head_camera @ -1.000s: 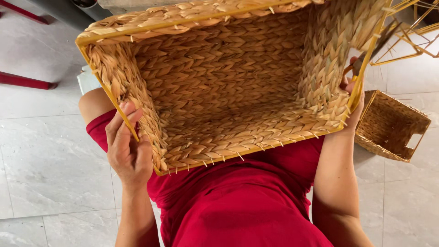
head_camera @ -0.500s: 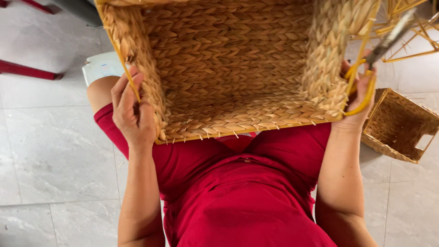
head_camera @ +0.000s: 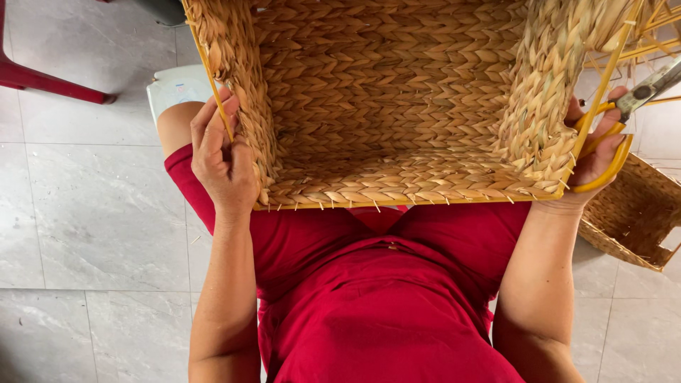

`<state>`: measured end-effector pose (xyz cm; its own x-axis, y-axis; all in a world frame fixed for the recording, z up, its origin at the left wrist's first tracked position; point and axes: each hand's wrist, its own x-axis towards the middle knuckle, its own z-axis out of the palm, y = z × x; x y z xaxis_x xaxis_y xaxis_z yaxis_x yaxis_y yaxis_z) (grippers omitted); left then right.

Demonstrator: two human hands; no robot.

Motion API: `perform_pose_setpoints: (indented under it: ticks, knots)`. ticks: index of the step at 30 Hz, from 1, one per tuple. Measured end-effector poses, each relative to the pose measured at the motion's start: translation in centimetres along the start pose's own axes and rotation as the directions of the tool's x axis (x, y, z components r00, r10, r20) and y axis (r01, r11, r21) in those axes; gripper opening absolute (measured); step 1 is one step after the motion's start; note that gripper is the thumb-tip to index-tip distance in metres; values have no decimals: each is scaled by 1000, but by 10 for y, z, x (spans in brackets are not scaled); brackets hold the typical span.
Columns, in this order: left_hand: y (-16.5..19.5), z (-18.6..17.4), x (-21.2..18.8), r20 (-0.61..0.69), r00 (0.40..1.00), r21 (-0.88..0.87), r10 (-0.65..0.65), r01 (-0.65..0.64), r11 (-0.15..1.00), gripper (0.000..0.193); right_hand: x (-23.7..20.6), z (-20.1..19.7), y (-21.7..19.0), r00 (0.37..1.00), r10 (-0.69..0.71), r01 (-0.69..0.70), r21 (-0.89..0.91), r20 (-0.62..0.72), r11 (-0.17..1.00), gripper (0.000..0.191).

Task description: The person sits on the floor with a woven water-hyacinth basket on their lap and uses scissors to trim excess weave and protruding ends around the basket rim. They rotate the basket to reach different sides, then take a flat woven strap and fasten it to the basket edge by hand.

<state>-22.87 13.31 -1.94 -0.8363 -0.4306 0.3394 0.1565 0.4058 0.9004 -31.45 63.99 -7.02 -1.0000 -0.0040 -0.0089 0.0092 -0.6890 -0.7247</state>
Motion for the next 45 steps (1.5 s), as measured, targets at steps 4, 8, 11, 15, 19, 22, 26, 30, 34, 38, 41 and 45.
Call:
perform_pose_setpoints:
  ticks: [4,8,11,15,19,22,26,30,34,38,41,45]
  knots:
    - [-6,3,-3,-32,999,9,41,-40,999,58,1,9,3,999,-46,48,-89,24,995,66]
    - [-13,6,-7,-54,995,64,86,-82,995,59,-2,20,4,997,-80,77,-144,-19,987,63]
    - [-14,7,-6,-51,994,101,101,-96,990,59,-3,28,4,989,-145,141,-251,2,958,54]
    - [-11,7,0,-34,997,65,65,-63,996,56,-1,39,1,972,-235,223,-303,-4,927,45]
    - [-1,6,6,-2,994,120,105,-104,987,53,0,53,-9,943,-332,317,-337,13,886,50]
    - [7,4,10,34,993,103,113,-116,988,56,-1,66,-13,928,-372,339,-351,-27,873,49]
    - [10,1,18,56,995,65,86,-89,994,57,-2,80,-13,926,-376,337,-386,-27,859,50]
    - [7,-1,23,57,997,72,48,-52,996,59,-1,85,-11,934,-358,322,-393,-18,861,50]
    - [-1,-1,27,58,997,54,40,-44,998,60,3,84,-9,935,-354,312,-392,-38,866,49]
    - [-8,-1,32,60,996,63,73,-77,995,57,8,82,-8,936,-347,301,-387,-53,871,48]
    - [-9,0,36,59,998,100,36,-42,994,54,10,83,-8,937,-344,295,-393,-57,871,48]
    - [-9,-1,37,60,998,80,9,-14,997,53,11,84,-8,938,-340,286,-414,-63,864,48]
